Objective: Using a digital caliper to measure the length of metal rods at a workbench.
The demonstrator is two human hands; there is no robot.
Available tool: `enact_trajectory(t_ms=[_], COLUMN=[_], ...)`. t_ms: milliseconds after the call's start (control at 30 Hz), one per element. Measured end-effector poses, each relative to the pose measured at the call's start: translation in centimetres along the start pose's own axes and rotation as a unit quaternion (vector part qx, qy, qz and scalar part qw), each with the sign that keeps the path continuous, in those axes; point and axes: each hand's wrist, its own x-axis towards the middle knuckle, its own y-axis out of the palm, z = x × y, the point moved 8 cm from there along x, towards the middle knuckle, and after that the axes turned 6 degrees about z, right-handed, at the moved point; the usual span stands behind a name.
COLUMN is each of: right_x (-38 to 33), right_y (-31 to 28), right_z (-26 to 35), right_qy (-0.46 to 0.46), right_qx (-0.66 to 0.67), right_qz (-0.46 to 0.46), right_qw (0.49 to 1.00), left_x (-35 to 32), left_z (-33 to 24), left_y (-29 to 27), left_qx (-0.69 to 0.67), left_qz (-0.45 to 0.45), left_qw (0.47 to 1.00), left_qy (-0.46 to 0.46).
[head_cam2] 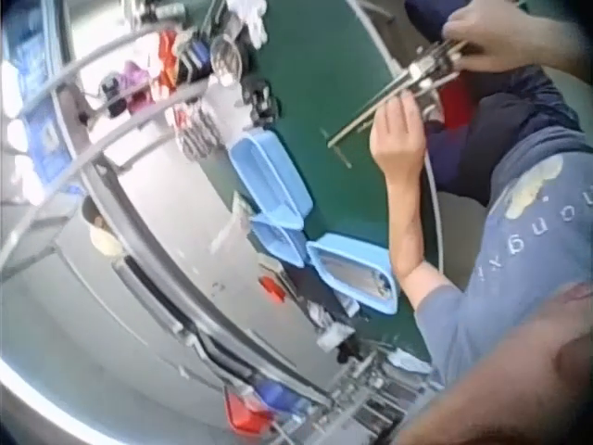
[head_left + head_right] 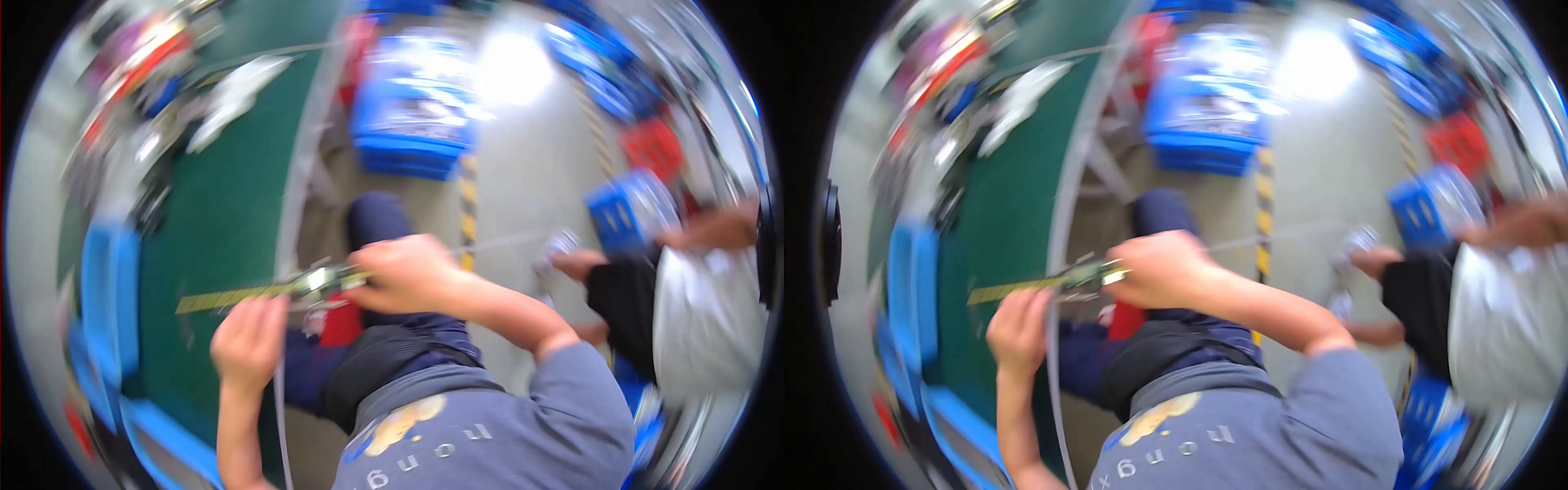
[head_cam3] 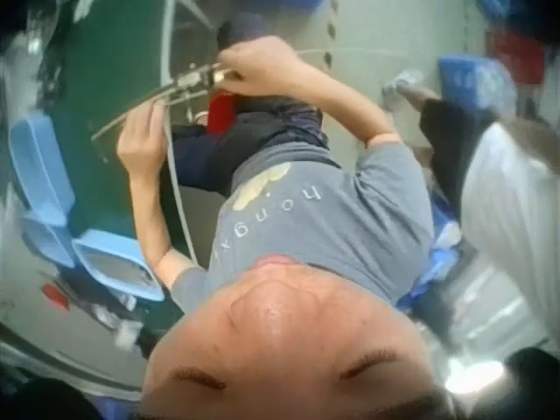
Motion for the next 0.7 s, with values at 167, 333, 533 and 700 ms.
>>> enact_trajectory(t_ms=[167, 333, 533, 700], right_x=[-0.4, -0.7, -1.3, -1.3], right_y=[-1.3, -1.6, -1.7, -1.6], right_z=[1.3, 0.9, 0.4, 0.3], right_qy=[-0.084, -0.080, -0.065, -0.056], right_qx=[-0.037, -0.028, -0.033, -0.030], right_qz=[-0.084, -0.079, -0.073, -0.072], right_qw=[0.992, 0.993, 0.995, 0.995], left_x=[-4.2, -5.3, -6.1, -6.5], left_z=[-0.2, 0.8, 0.9, 1.3], left_y=[-0.1, 0.0, 0.3, 0.2], left_qx=[0.041, 0.049, 0.029, 0.035], left_qz=[-0.049, -0.077, -0.038, -0.057], left_qw=[0.996, 0.988, 0.982, 0.980], left_qy=[-0.063, -0.127, -0.182, -0.188])
